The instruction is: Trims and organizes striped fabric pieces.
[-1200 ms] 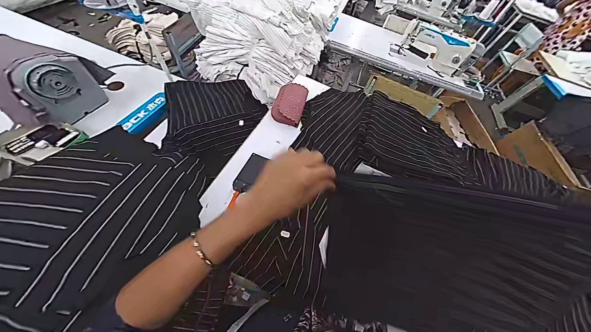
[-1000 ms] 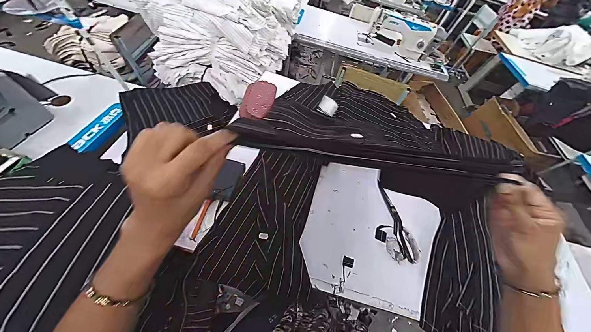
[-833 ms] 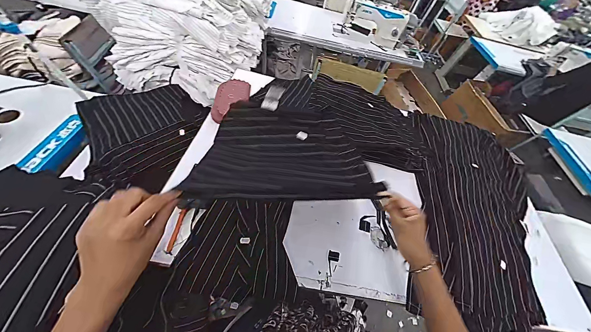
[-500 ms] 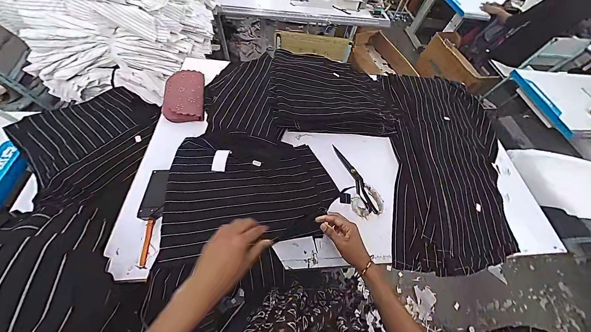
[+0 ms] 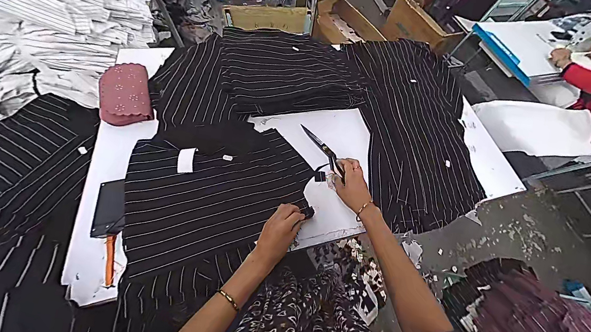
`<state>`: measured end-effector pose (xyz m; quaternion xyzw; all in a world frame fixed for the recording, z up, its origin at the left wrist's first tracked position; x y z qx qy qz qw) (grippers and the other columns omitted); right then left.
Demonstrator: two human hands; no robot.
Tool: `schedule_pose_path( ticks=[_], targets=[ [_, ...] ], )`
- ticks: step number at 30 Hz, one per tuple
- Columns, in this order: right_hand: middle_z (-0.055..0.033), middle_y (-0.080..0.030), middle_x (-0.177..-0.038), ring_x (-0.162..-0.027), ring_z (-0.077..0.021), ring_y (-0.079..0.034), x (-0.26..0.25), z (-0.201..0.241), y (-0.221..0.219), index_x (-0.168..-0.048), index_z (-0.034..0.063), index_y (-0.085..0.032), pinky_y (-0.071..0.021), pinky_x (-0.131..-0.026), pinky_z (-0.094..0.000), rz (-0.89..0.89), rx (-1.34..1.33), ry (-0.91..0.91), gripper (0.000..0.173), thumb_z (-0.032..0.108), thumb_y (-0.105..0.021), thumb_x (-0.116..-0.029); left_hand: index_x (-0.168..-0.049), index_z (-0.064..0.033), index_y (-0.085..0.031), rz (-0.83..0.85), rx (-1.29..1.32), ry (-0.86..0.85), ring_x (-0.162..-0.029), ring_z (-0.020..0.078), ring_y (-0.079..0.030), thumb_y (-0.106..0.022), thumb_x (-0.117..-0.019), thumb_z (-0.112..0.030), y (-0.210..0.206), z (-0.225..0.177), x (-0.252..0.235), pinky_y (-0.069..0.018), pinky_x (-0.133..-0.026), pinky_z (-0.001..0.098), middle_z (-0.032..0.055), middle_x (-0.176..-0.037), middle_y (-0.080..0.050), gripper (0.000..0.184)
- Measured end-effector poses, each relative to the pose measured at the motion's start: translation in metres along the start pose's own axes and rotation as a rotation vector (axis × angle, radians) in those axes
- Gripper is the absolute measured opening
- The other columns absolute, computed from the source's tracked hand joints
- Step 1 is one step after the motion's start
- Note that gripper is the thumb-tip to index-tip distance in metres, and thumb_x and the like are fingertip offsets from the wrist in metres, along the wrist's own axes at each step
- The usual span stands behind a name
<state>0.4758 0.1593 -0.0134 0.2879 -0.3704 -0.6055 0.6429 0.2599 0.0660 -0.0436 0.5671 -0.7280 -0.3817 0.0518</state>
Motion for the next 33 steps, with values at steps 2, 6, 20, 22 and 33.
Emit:
schedule_pose_path(
  ticks=[2, 6, 20, 22, 33],
  targets=[
    [-0.0257, -0.053, -0.143, -0.132, -0.0402, -0.053, -0.005, 0.0, -0.003, -0.142, -0.0011, -0.052, -0.045, -0.109, -0.0498, 0.024, 0.112, -0.106, 0.048, 0.02, -0.06, -0.1006, -0.095, 0.0057, -0.076, -0.005, 0.018, 0.023, -0.107, 0.0383, -0.07, -0.068, -0.0919, -0.002, -0.006, 0.004, 0.005, -0.0567, -0.095, 0.0464, 0.0218, -0.107, -0.073, 0.011],
    [-0.024, -0.06, -0.133, -0.126, -0.0386, -0.058, 0.011, 0.01, 0.012, -0.131, -0.0004, -0.06, -0.0476, -0.101, -0.055, 0.185, 0.31, -0.286, 0.05, 0.039, -0.057, -0.1008, -0.095, 0.0052, -0.076, -0.068, 0.029, 0.033, -0.106, 0.0382, -0.07, -0.068, -0.091, -0.003, -0.013, 0.004, 0.009, -0.0561, -0.096, 0.0472, 0.0209, -0.106, -0.074, 0.012],
    [0.0117, -0.052, -0.063, -0.055, 0.0024, -0.05, 0.265, -0.026, -0.024, -0.085, 0.0134, -0.06, -0.0435, -0.057, -0.0177, 0.453, -0.689, -0.475, 0.023, 0.029, -0.064, -0.1003, -0.093, 0.0012, -0.078, -0.155, 0.097, 0.009, -0.101, 0.0361, -0.07, -0.07, -0.0896, -0.006, -0.021, 0.009, 0.011, -0.0551, -0.093, 0.0478, 0.0184, -0.103, -0.073, 0.011],
    [0.0074, -0.055, -0.068, -0.061, -0.0006, -0.052, 0.26, -0.025, -0.032, -0.092, 0.0078, -0.063, -0.0459, -0.063, -0.022, 0.473, -0.602, -0.464, 0.025, 0.031, -0.064, -0.1007, -0.093, 0.0005, -0.079, -0.154, 0.094, -0.002, -0.102, 0.0357, -0.07, -0.07, -0.0898, -0.006, -0.021, 0.01, 0.012, -0.0553, -0.093, 0.0474, 0.0181, -0.103, -0.074, 0.011],
    [0.0003, -0.05, -0.07, -0.064, -0.0107, -0.05, 0.207, -0.01, -0.043, -0.09, 0.0072, -0.058, -0.0434, -0.065, -0.0325, 0.514, -0.401, -0.397, 0.04, 0.045, -0.064, -0.0993, -0.093, 0.0003, -0.079, -0.15, 0.086, -0.014, -0.103, 0.0372, -0.07, -0.069, -0.0889, -0.003, -0.019, 0.007, 0.012, -0.0554, -0.092, 0.0495, 0.0185, -0.105, -0.074, 0.011]
  ],
)
Point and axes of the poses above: each hand's wrist, its own x-axis away from the middle knuckle, its own y-axis out of the back of the hand, z = x × y, the point moved 3 cm from there along -x, towards the middle knuckle
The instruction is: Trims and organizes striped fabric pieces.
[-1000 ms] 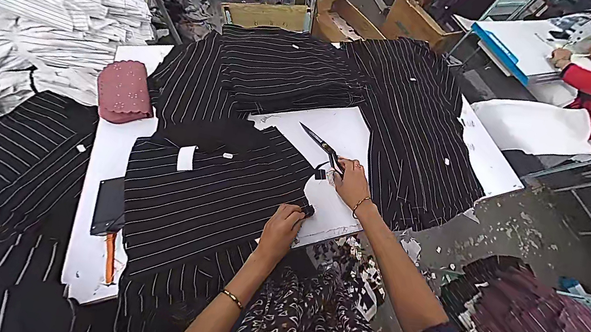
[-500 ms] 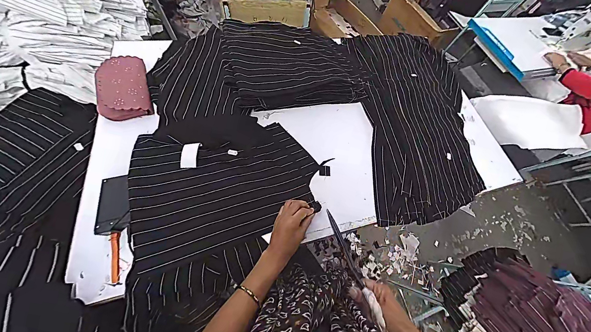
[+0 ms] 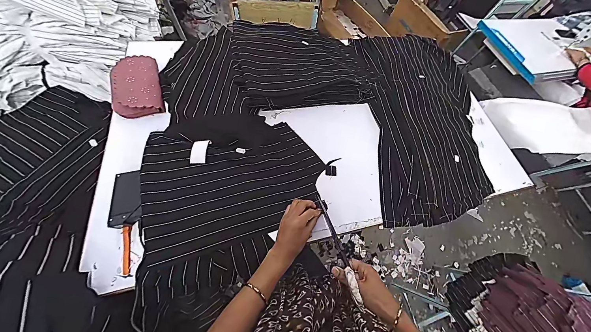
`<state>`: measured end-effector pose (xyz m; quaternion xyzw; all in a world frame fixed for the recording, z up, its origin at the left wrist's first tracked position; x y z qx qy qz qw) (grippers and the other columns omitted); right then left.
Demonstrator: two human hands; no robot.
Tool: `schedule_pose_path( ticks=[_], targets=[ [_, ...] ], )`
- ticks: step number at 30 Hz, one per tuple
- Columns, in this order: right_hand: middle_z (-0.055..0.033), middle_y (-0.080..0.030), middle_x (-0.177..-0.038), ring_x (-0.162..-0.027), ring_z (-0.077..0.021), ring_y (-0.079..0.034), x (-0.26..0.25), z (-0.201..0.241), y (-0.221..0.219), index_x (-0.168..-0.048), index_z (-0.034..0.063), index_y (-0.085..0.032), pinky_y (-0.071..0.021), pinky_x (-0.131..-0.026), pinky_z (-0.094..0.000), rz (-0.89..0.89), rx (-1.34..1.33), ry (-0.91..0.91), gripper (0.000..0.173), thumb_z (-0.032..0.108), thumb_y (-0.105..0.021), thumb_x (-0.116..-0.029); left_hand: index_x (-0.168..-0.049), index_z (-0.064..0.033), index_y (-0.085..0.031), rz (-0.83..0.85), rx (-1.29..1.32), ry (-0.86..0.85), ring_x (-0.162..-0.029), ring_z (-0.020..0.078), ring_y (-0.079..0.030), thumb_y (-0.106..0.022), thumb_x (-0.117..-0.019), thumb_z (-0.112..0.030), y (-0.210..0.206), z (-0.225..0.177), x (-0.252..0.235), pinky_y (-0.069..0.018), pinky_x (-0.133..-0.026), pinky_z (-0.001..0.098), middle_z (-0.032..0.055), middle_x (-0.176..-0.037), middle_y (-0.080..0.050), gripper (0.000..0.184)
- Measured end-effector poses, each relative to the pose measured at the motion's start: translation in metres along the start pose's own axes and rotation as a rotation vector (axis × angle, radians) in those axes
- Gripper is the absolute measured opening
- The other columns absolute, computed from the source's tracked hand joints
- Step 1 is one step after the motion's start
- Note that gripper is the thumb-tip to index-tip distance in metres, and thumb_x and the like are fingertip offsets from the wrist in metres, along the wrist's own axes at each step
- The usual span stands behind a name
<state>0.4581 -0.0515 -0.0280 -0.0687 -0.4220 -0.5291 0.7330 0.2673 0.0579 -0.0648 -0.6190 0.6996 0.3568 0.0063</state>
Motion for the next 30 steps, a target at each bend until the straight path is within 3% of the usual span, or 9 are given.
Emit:
schedule_pose_path(
  ticks=[6, 12, 16, 19, 25, 30],
  targets=[
    [0.0056, -0.048, -0.06, -0.053, -0.0054, -0.046, 0.003, -0.005, -0.007, -0.078, 0.0104, -0.056, -0.0407, -0.056, -0.0267, -0.043, -0.083, 0.02, 0.038, 0.041, -0.069, -0.0971, -0.093, 0.0002, -0.079, 0.008, 0.001, 0.001, -0.103, 0.0368, -0.07, -0.07, -0.0892, -0.004, 0.0, -0.001, -0.001, -0.0556, -0.091, 0.0487, 0.0182, -0.104, -0.074, 0.011],
    [0.0073, -0.053, -0.058, -0.049, -0.0022, -0.051, 0.004, 0.005, -0.013, -0.083, 0.0119, -0.057, -0.0451, -0.051, -0.0194, 0.017, -0.38, -0.004, 0.031, 0.035, -0.061, -0.1031, -0.093, 0.0003, -0.079, 0.013, 0.025, 0.022, -0.103, 0.0366, -0.07, -0.07, -0.0889, -0.004, 0.001, 0.001, -0.001, -0.0552, -0.092, 0.0486, 0.0184, -0.104, -0.074, 0.01],
    [0.0058, -0.05, -0.065, -0.055, -0.0035, -0.049, -0.009, 0.015, -0.003, -0.089, 0.0107, -0.056, -0.0431, -0.056, -0.0218, 0.038, -0.268, -0.023, 0.033, 0.041, -0.06, -0.1028, -0.092, 0.0003, -0.079, 0.013, 0.053, 0.027, -0.103, 0.0356, -0.07, -0.07, -0.0884, -0.004, 0.001, 0.002, -0.001, -0.0548, -0.093, 0.0474, 0.018, -0.104, -0.074, 0.01],
    [0.0048, -0.05, -0.064, -0.054, -0.0049, -0.049, -0.014, 0.013, 0.0, -0.087, 0.0103, -0.055, -0.0432, -0.056, -0.0235, 0.037, -0.185, -0.017, 0.035, 0.042, -0.063, -0.1012, -0.092, -0.0005, -0.079, 0.008, 0.063, 0.03, -0.103, 0.0347, -0.07, -0.071, -0.0883, -0.004, 0.001, 0.003, 0.0, -0.0551, -0.094, 0.0461, 0.0174, -0.103, -0.074, 0.01],
    [0.0035, -0.061, -0.061, -0.05, -0.0058, -0.06, -0.004, 0.02, -0.016, -0.092, 0.0078, -0.06, -0.0516, -0.051, -0.0213, 0.029, -0.359, -0.035, 0.027, 0.031, -0.057, -0.106, -0.093, -0.0007, -0.079, 0.022, 0.06, 0.041, -0.103, 0.0348, -0.069, -0.071, -0.0896, -0.005, 0.001, 0.002, -0.001, -0.0547, -0.094, 0.0467, 0.0174, -0.105, -0.074, 0.01],
    [0.0052, -0.059, -0.058, -0.048, -0.0037, -0.057, -0.007, 0.026, -0.021, -0.089, 0.0084, -0.06, -0.0494, -0.049, -0.0192, 0.045, -0.433, -0.01, 0.029, 0.028, -0.051, -0.1089, -0.093, 0.0004, -0.079, 0.013, 0.062, 0.049, -0.104, 0.0363, -0.069, -0.07, -0.0897, -0.004, 0.001, 0.001, -0.001, -0.0547, -0.094, 0.0485, 0.0187, -0.104, -0.074, 0.011]
  ],
)
Point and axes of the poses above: each hand's wrist, its own x-axis away from the middle knuckle, its own y-axis out of the back of the hand, z = x × y, the point moved 3 cm from there along -x, towards the middle knuckle
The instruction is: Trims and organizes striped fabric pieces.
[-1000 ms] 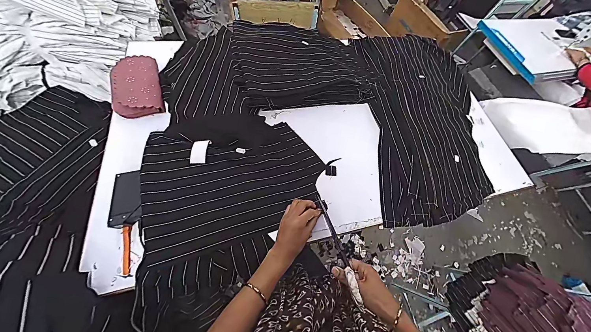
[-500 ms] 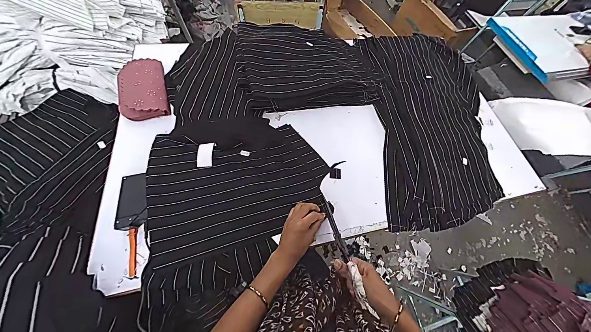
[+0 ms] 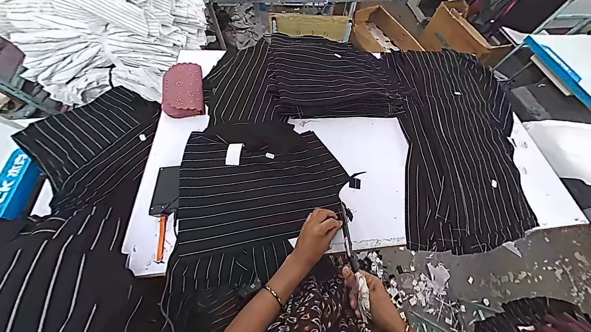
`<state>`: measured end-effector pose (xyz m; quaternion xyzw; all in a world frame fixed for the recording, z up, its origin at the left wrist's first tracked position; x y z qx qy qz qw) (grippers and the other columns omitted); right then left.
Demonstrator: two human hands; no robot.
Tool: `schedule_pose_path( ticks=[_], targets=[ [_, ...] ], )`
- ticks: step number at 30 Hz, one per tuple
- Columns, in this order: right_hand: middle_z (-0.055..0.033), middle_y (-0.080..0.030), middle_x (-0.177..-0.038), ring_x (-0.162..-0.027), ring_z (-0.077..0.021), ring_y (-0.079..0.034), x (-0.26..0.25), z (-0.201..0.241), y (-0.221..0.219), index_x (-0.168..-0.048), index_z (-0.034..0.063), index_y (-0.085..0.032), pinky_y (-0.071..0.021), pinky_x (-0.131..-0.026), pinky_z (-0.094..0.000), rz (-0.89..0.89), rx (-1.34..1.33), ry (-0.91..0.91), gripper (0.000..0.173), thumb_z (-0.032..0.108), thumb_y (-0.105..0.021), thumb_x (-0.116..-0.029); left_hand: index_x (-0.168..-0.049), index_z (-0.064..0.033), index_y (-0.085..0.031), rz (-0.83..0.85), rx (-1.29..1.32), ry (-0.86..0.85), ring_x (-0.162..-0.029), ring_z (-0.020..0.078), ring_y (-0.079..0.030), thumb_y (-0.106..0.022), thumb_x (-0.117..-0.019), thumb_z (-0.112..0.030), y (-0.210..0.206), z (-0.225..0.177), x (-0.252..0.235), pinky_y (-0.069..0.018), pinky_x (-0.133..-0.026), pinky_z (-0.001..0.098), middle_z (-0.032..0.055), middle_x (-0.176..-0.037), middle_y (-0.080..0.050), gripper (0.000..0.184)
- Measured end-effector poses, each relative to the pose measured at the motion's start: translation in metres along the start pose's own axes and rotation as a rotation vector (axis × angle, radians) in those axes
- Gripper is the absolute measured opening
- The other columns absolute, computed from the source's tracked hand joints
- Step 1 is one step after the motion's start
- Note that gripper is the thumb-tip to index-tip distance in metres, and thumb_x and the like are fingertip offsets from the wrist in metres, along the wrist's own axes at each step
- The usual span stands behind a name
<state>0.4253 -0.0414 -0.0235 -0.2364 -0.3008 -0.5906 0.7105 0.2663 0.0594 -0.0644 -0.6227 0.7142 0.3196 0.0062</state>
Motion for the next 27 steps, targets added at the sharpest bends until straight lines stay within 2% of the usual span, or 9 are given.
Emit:
schedule_pose_path(
  ticks=[4, 8, 13, 15, 17, 19, 21, 23, 27],
  targets=[
    [0.0056, -0.054, -0.058, -0.049, -0.0034, -0.053, -0.007, 0.002, 0.004, -0.086, 0.0101, -0.057, -0.0466, -0.05, -0.0194, -0.016, 0.033, 0.008, 0.03, 0.032, -0.055, -0.1069, -0.093, -0.0002, -0.079, 0.004, 0.015, 0.003, -0.105, 0.0362, -0.069, -0.07, -0.0903, -0.004, 0.001, 0.0, 0.0, -0.0544, -0.095, 0.0485, 0.0184, -0.105, -0.074, 0.011],
    [0.0047, -0.056, -0.058, -0.049, -0.0044, -0.056, -0.008, -0.001, 0.001, -0.084, 0.0095, -0.057, -0.0491, -0.05, -0.0202, -0.046, 0.022, 0.026, 0.03, 0.028, -0.056, -0.1067, -0.094, -0.0003, -0.079, 0.006, 0.03, 0.019, -0.106, 0.0361, -0.069, -0.07, -0.0904, -0.004, 0.0, 0.0, 0.0, -0.0538, -0.096, 0.0485, 0.0183, -0.105, -0.074, 0.011],
    [0.0006, -0.064, -0.061, -0.049, -0.007, -0.061, -0.014, 0.017, 0.003, -0.094, 0.002, -0.062, -0.0515, -0.049, -0.0215, -0.145, -0.086, 0.104, 0.029, 0.022, -0.048, -0.1097, -0.103, -0.0007, -0.079, 0.132, 0.069, 0.113, -0.115, 0.0357, -0.066, -0.071, -0.0932, -0.012, 0.015, -0.002, -0.002, -0.0504, -0.103, 0.0484, 0.0189, -0.117, -0.071, 0.017],
    [-0.0037, -0.069, -0.072, -0.058, -0.0102, -0.065, -0.032, 0.039, 0.025, -0.105, -0.0018, -0.066, -0.0561, -0.057, -0.0271, -0.232, 0.17, 0.18, 0.024, 0.017, -0.051, -0.108, -0.11, -0.0021, -0.078, 0.091, 0.035, 0.251, -0.122, 0.0336, -0.063, -0.072, -0.0941, -0.019, 0.046, -0.004, -0.003, -0.0475, -0.108, 0.0475, 0.0177, -0.125, -0.069, 0.024],
    [-0.0179, -0.072, -0.095, -0.082, -0.0265, -0.07, -0.051, 0.07, 0.05, -0.121, -0.0053, -0.065, -0.057, -0.077, -0.0456, -0.347, 0.528, 0.229, 0.026, 0.011, -0.058, -0.1023, -0.112, -0.0014, -0.076, -0.097, -0.057, 0.398, -0.125, 0.0347, -0.061, -0.071, -0.0947, -0.021, 0.089, -0.002, 0.003, -0.0465, -0.109, 0.0494, 0.0183, -0.127, -0.068, 0.026],
    [-0.0314, -0.068, -0.113, -0.105, -0.0455, -0.067, -0.066, 0.098, 0.064, -0.13, -0.0081, -0.061, -0.049, -0.094, -0.0622, -0.465, 0.815, 0.281, 0.038, 0.016, -0.063, -0.101, -0.116, 0.0001, -0.074, -0.299, -0.207, 0.541, -0.126, 0.0384, -0.06, -0.069, -0.0962, -0.02, 0.137, 0.005, 0.018, -0.0459, -0.109, 0.0527, 0.0213, -0.13, -0.066, 0.029],
    [-0.0368, -0.057, -0.133, -0.125, -0.0514, -0.056, -0.084, 0.112, 0.074, -0.141, -0.0085, -0.053, -0.0422, -0.106, -0.0634, -0.523, 0.969, 0.284, 0.047, 0.018, -0.06, -0.1033, -0.127, 0.0022, -0.067, -0.419, -0.365, 0.684, -0.13, 0.0448, -0.054, -0.068, -0.0965, -0.021, 0.178, 0.012, 0.038, -0.0422, -0.11, 0.0585, 0.0263, -0.136, -0.06, 0.038],
    [-0.0376, -0.05, -0.141, -0.131, -0.0519, -0.051, -0.094, 0.118, 0.072, -0.145, -0.0082, -0.049, -0.0405, -0.11, -0.0613, -0.552, 0.995, 0.328, 0.049, 0.015, -0.059, -0.1032, -0.137, 0.0051, -0.058, -0.499, -0.473, 0.823, -0.133, 0.0515, -0.048, -0.072, -0.0933, -0.021, 0.204, 0.018, 0.06, -0.0392, -0.109, 0.0642, 0.0322, -0.142, -0.053, 0.053],
    [-0.0324, -0.06, -0.133, -0.124, -0.0481, -0.06, -0.087, 0.111, 0.025, -0.136, -0.0076, -0.059, -0.046, -0.105, -0.0608, -0.443, 0.885, 0.704, 0.037, 0.004, -0.055, -0.1012, -0.14, 0.0078, -0.054, -0.541, -0.513, 0.978, -0.13, 0.0537, -0.049, -0.073, -0.093, -0.018, 0.216, 0.025, 0.084, -0.0382, -0.107, 0.0663, 0.0345, -0.14, -0.052, 0.057]
  ],
)
Point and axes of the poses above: each hand's wrist, its own x-axis away from the middle knuckle, its own y-axis out of the back of the hand, z = x × y, the point moved 3 cm from there along -x, towards the middle knuckle
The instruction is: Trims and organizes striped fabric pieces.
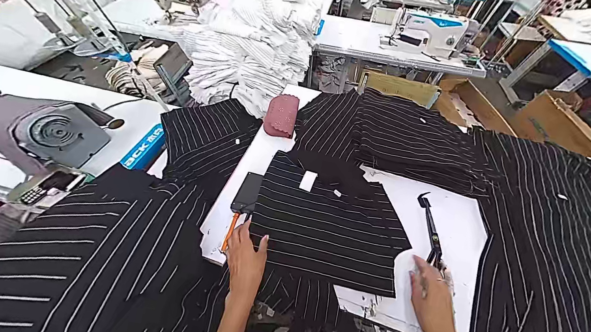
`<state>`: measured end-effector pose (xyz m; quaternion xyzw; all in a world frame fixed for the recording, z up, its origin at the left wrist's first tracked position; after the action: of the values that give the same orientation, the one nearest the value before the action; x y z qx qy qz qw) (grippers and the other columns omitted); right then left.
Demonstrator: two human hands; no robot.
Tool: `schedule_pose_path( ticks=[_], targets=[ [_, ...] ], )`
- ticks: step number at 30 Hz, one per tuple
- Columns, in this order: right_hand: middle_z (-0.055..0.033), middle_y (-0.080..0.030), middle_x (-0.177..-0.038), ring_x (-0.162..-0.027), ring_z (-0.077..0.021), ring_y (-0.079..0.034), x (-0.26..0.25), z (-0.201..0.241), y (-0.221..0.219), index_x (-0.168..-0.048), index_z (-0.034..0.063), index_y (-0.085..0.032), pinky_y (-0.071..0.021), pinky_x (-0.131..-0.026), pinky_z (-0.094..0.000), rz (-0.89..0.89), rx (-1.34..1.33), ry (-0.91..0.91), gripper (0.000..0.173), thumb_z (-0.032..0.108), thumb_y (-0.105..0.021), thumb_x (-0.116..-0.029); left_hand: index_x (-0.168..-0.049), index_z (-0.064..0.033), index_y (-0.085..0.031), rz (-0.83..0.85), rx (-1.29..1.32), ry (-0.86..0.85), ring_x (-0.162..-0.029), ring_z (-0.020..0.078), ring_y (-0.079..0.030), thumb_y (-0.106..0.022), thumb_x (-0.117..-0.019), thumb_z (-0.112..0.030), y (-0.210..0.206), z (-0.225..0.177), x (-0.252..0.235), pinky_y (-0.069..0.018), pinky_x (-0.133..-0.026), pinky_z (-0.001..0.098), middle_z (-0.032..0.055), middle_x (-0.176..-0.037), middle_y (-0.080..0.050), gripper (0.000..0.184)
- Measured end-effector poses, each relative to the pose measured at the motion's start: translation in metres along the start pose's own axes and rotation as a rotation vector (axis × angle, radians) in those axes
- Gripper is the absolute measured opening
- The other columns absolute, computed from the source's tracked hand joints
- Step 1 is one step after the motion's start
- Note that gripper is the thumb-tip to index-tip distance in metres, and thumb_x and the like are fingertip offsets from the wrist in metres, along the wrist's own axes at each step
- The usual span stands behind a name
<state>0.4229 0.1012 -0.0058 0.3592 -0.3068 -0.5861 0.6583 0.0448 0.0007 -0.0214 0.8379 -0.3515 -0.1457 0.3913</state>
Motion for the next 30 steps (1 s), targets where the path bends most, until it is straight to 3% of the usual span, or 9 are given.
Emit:
schedule_pose_path(
  ticks=[4, 6, 8, 10, 14, 17, 19, 24, 30],
  targets=[
    [-0.0181, -0.067, -0.132, -0.124, -0.0329, -0.064, 0.048, 0.07, -0.054, -0.118, 0.0035, -0.074, -0.0527, -0.104, -0.0485, 0.122, -0.258, 0.386, 0.03, 0.001, -0.052, -0.098, -0.129, 0.0078, -0.064, 0.124, -0.02, 0.089, -0.123, 0.0472, -0.06, -0.067, -0.0994, -0.026, 0.008, -0.009, -0.009, -0.0411, -0.108, 0.0633, 0.0316, -0.127, -0.064, 0.045],
    [-0.0179, -0.057, -0.146, -0.137, -0.0381, -0.053, 0.069, 0.093, -0.075, -0.115, 0.0224, -0.079, -0.0455, -0.109, -0.0597, 0.187, -0.247, 0.559, 0.026, 0.017, -0.062, -0.096, -0.119, 0.0101, -0.065, 0.117, 0.144, 0.068, -0.1, 0.041, -0.068, -0.069, -0.0988, -0.024, 0.02, -0.034, -0.008, -0.0509, -0.092, 0.0581, 0.0284, -0.104, -0.069, 0.04],
    [-0.0195, -0.039, -0.161, -0.149, -0.0461, -0.033, 0.073, 0.1, -0.078, -0.131, 0.0309, -0.071, -0.0291, -0.111, -0.075, 0.318, -0.09, 0.559, 0.039, 0.039, -0.067, -0.0936, -0.11, 0.0042, -0.058, 0.095, 0.575, 0.046, -0.072, 0.0107, -0.061, -0.068, -0.097, -0.013, 0.036, -0.07, 0.001, -0.0513, -0.069, 0.0284, 0.0053, -0.08, -0.062, 0.024],
    [-0.0176, -0.038, -0.162, -0.152, -0.0402, -0.031, 0.058, 0.095, -0.058, -0.132, 0.0097, -0.07, -0.0226, -0.116, -0.0742, 0.276, -0.175, 0.43, 0.055, 0.044, -0.074, -0.0886, -0.123, 0.0023, -0.051, 0.145, 1.051, 0.051, -0.077, 0.0037, -0.071, -0.055, -0.0991, -0.004, 0.063, -0.111, 0.011, -0.0617, -0.071, 0.0227, -0.001, -0.089, -0.07, 0.025],
    [-0.0175, -0.063, -0.139, -0.13, -0.0225, -0.06, 0.001, 0.097, 0.026, -0.123, -0.0024, -0.07, -0.0473, -0.11, -0.0403, 0.069, -0.499, 0.238, 0.048, 0.034, -0.069, -0.093, -0.129, -0.001, -0.051, 0.129, 1.349, 0.031, -0.08, 0.004, -0.073, -0.044, -0.1049, -0.01, 0.08, -0.164, -0.011, -0.0639, -0.071, 0.0239, -0.0037, -0.093, -0.073, 0.027],
    [-0.0226, -0.063, -0.133, -0.127, -0.0284, -0.059, -0.065, 0.098, 0.074, -0.13, -0.0038, -0.064, -0.0444, -0.111, -0.0448, 0.175, -0.453, 0.035, 0.057, 0.043, -0.064, -0.0974, -0.112, -0.0046, -0.062, 0.243, 1.422, 0.103, -0.075, 0.005, -0.071, -0.047, -0.1074, -0.012, 0.043, -0.208, -0.058, -0.0612, -0.066, 0.0235, -0.0019, -0.085, -0.072, 0.018],
    [-0.0186, -0.064, -0.13, -0.123, -0.0244, -0.061, -0.108, 0.105, 0.104, -0.126, -0.0014, -0.065, -0.0471, -0.107, -0.0426, -0.001, -0.428, 0.048, 0.054, 0.045, -0.064, -0.0972, -0.107, -0.0065, -0.061, 0.329, 1.498, 0.131, -0.074, 0.0069, -0.069, -0.047, -0.1076, -0.013, 0.027, -0.25, -0.089, -0.0598, -0.065, 0.0238, 0.0003, -0.085, -0.07, 0.016],
    [-0.0143, -0.045, -0.157, -0.141, -0.0191, -0.048, -0.181, 0.128, 0.188, -0.116, 0.0007, -0.068, -0.046, -0.112, -0.0396, -0.699, -0.322, 0.501, 0.04, 0.035, -0.068, -0.0958, -0.134, -0.0122, -0.058, 0.586, 1.725, -0.304, -0.101, 0.0111, -0.072, -0.043, -0.109, -0.018, 0.037, -0.347, -0.132, -0.0617, -0.088, 0.0306, 0.0018, -0.111, -0.072, 0.029],
    [-0.0183, -0.047, -0.155, -0.139, -0.0373, -0.05, -0.264, 0.042, 0.156, -0.103, -0.0058, -0.071, -0.0417, -0.111, -0.0576, -0.672, -0.06, 0.404, 0.042, 0.036, -0.068, -0.0939, -0.146, -0.0166, -0.044, 0.614, 1.404, -0.169, -0.093, 0.0097, -0.069, -0.05, -0.1078, -0.021, -0.06, -0.365, -0.183, -0.0611, -0.078, 0.0288, 0.0009, -0.117, -0.066, 0.039]
  ],
)
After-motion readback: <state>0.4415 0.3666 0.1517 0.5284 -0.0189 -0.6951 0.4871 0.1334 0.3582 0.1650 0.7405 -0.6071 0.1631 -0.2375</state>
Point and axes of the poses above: each hand's wrist, its own x-axis away from the middle knuckle, its own y-axis out of the back of the hand, z = x × y, the point moved 3 cm from there along -x, towards the middle knuckle
